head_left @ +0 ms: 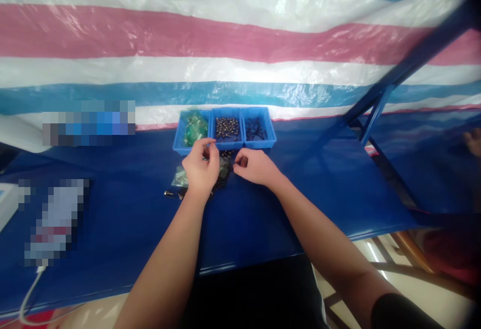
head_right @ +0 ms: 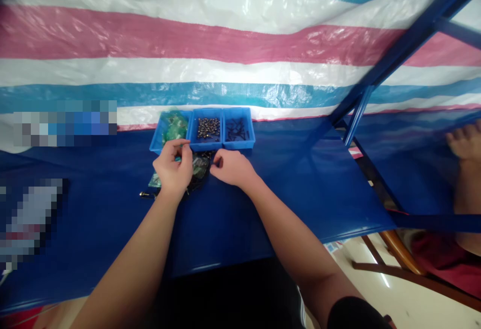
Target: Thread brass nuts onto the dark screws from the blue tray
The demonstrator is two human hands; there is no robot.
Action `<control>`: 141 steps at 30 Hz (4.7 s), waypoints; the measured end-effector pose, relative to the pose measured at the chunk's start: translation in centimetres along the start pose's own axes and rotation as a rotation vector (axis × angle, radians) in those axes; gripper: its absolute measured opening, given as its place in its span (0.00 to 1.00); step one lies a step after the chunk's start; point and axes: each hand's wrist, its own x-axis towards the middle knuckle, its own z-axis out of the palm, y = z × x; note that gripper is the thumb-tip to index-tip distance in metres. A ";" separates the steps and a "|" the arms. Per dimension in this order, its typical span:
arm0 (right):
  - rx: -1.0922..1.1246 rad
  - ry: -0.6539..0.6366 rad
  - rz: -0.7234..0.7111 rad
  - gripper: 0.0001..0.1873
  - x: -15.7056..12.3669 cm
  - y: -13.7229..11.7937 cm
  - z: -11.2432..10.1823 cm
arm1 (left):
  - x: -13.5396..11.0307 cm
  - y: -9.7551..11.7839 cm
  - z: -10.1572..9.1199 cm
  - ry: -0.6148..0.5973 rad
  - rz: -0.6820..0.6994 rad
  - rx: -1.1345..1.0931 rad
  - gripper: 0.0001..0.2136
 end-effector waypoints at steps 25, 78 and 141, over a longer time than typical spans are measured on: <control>0.458 0.176 -0.106 0.05 0.9 0.7 0.3 | -0.1 -0.2 0.2 -0.334 0.131 -0.041 0.10; 0.688 0.241 -0.102 0.11 1.3 1.1 0.8 | -0.2 -0.3 0.3 -0.353 0.058 -0.067 0.11; 0.603 0.312 -0.163 0.11 1.4 1.5 1.2 | -0.2 0.0 0.3 -0.315 0.046 -0.045 0.13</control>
